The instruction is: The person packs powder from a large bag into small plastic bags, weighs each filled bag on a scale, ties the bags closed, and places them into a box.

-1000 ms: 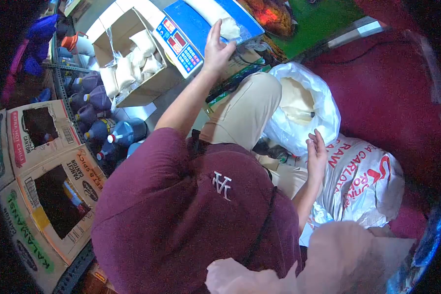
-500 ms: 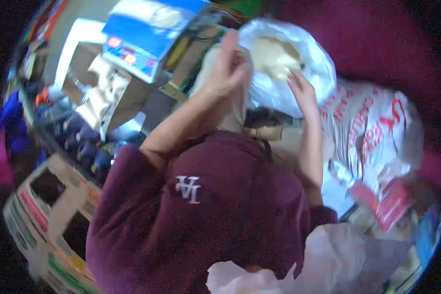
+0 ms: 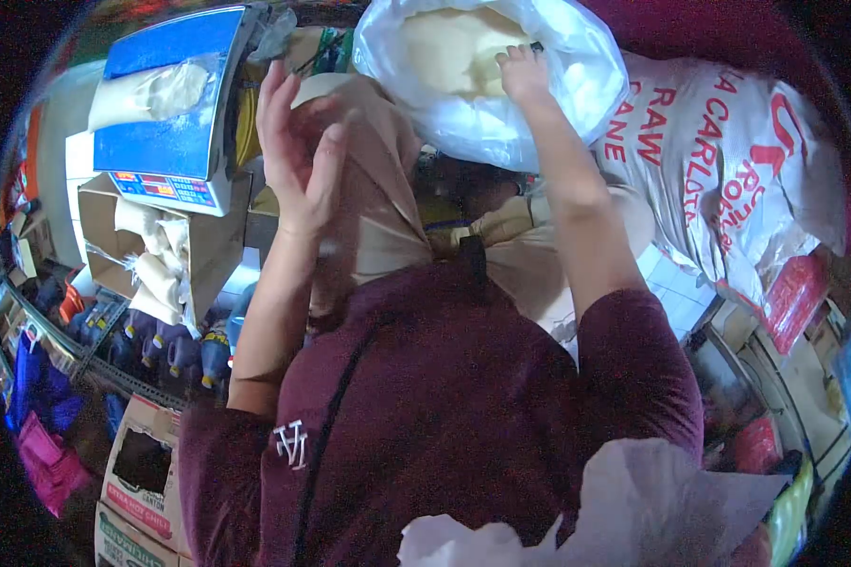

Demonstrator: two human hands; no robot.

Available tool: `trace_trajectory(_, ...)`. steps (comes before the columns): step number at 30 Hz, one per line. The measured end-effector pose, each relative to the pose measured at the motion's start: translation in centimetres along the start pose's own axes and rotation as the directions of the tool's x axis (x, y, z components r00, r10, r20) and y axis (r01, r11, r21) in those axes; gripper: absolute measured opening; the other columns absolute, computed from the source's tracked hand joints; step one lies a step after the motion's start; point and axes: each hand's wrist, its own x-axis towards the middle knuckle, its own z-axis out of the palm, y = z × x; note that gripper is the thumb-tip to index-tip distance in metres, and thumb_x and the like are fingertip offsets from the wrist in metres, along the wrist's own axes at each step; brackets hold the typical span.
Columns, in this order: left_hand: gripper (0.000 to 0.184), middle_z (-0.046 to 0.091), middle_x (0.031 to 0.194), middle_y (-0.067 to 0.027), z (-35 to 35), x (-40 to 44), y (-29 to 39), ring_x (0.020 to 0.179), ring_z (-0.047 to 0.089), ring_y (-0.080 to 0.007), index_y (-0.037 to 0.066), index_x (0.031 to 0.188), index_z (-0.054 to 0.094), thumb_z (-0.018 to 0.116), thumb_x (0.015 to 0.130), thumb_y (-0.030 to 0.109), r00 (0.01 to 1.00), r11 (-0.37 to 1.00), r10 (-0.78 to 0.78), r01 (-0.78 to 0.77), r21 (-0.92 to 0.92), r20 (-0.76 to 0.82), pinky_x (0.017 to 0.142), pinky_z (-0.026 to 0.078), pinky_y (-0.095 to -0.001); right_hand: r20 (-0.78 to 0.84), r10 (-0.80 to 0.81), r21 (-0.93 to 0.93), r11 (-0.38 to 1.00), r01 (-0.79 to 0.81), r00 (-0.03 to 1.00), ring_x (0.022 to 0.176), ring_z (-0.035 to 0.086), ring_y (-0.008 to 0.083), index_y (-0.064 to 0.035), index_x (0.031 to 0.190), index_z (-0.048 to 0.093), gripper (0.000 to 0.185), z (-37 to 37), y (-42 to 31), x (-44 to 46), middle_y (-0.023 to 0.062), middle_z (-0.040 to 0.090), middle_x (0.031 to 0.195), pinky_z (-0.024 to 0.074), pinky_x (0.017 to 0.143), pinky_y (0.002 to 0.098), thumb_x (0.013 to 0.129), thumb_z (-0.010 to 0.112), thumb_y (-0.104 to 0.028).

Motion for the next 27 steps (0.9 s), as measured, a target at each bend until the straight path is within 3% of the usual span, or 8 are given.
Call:
trace_trajectory(6,0.052,0.024,0.146,-0.0216,0.1,0.4,0.4,0.105,0.058,-0.0234,0.0,0.133,0.038,0.058,0.085,0.006,1.0,1.0,-0.012,0.012,-0.013,0.012,0.089,0.048,-0.0339,0.107,-0.044,-0.318,0.945,0.076,0.993,0.125,0.042,0.021,-0.0157,0.122,0.055,0.035,1.9,1.5,2.3,0.0066,0.053,0.126,0.0179,0.108,0.0498,0.09,0.042,-0.019)
trace_trajectory(9,0.044,0.029,0.142,-0.0248,0.2,0.4,0.6,0.105,0.058,-0.0233,-0.003,0.126,0.045,0.058,0.084,0.006,0.999,0.999,-0.033,0.032,0.026,0.036,0.088,0.049,-0.0336,0.337,0.05,-0.364,0.928,0.081,0.94,0.125,0.042,0.0214,-0.0121,0.128,0.051,0.039,1.8,1.8,2.7,0.0053,0.053,0.127,0.0102,0.11,0.0524,0.091,0.041,-0.017)
trace_trajectory(13,0.042,0.031,0.141,-0.0249,0.0,0.4,0.5,0.106,0.057,-0.0231,-0.003,0.124,0.046,0.058,0.085,0.007,0.999,0.994,0.021,-0.026,0.103,0.05,0.088,0.049,-0.0336,0.448,0.04,-0.413,0.895,0.167,0.893,0.124,0.045,0.019,-0.0144,0.124,0.054,0.036,-0.4,0.4,1.6,0.0051,0.051,0.132,0.0149,0.108,0.0534,0.092,0.037,-0.017)
trace_trajectory(15,0.042,0.032,0.14,-0.0243,0.2,0.2,0.7,0.106,0.057,-0.0235,-0.002,0.124,0.047,0.058,0.085,0.008,0.999,0.998,0.001,-0.003,0.057,0.036,0.09,0.049,-0.0338,0.312,0.039,-0.289,0.956,0.056,0.949,0.119,0.051,0.0207,-0.0131,0.115,0.06,0.032,1.9,0.6,1.2,0.0078,0.057,0.124,0.0219,0.106,0.0515,0.091,0.039,-0.016)
trace_trajectory(18,0.041,0.033,0.14,-0.0229,0.3,0.1,1.0,0.107,0.056,-0.0232,-0.002,0.124,0.048,0.058,0.085,0.008,0.999,0.997,0.002,-0.006,0.07,0.043,0.09,0.049,-0.0337,0.407,0.064,-0.133,0.991,-0.011,0.911,0.111,0.058,0.0238,-0.0116,0.11,0.062,0.03,1.1,0.0,1.1,0.0095,0.064,0.111,0.0283,0.104,0.0489,0.089,0.041,-0.014)
trace_trajectory(21,0.039,0.036,0.139,-0.0225,0.8,-0.1,0.9,0.11,0.054,-0.0258,-0.001,0.122,0.05,0.059,0.086,0.011,1.0,0.998,0.003,-0.004,0.056,0.015,0.09,0.048,-0.0346,0.347,0.086,-0.028,0.996,-0.081,0.934,0.106,0.061,0.0248,-0.0116,0.108,0.064,0.03,1.0,0.7,0.0,0.0086,0.068,0.101,0.0296,0.103,0.0472,0.087,0.043,-0.012)
trace_trajectory(25,0.038,0.039,0.137,-0.0223,0.2,0.1,1.2,0.116,0.05,-0.0292,0.0,0.12,0.053,0.059,0.086,0.015,0.996,0.97,0.037,-0.056,0.236,0.086,0.093,0.044,-0.0378,0.46,0.096,-0.144,0.989,-0.033,0.883,0.107,0.06,0.0241,-0.0129,0.107,0.065,0.03,1.5,0.6,-0.4,0.0081,0.068,0.103,0.0308,0.101,0.0476,0.087,0.043,-0.011)
trace_trajectory(27,0.036,0.043,0.134,-0.0223,0.6,0.1,1.3,0.12,0.046,-0.0332,0.001,0.118,0.056,0.059,0.085,0.018,0.997,0.994,-0.062,0.059,0.088,0.041,0.098,0.038,-0.0417,0.363,0.067,-0.187,0.982,0.002,0.929,0.105,0.061,0.0231,-0.0146,0.106,0.066,0.029,1.3,0.3,-0.9,0.0069,0.067,0.103,0.0306,0.1,0.0479,0.087,0.044,-0.013)
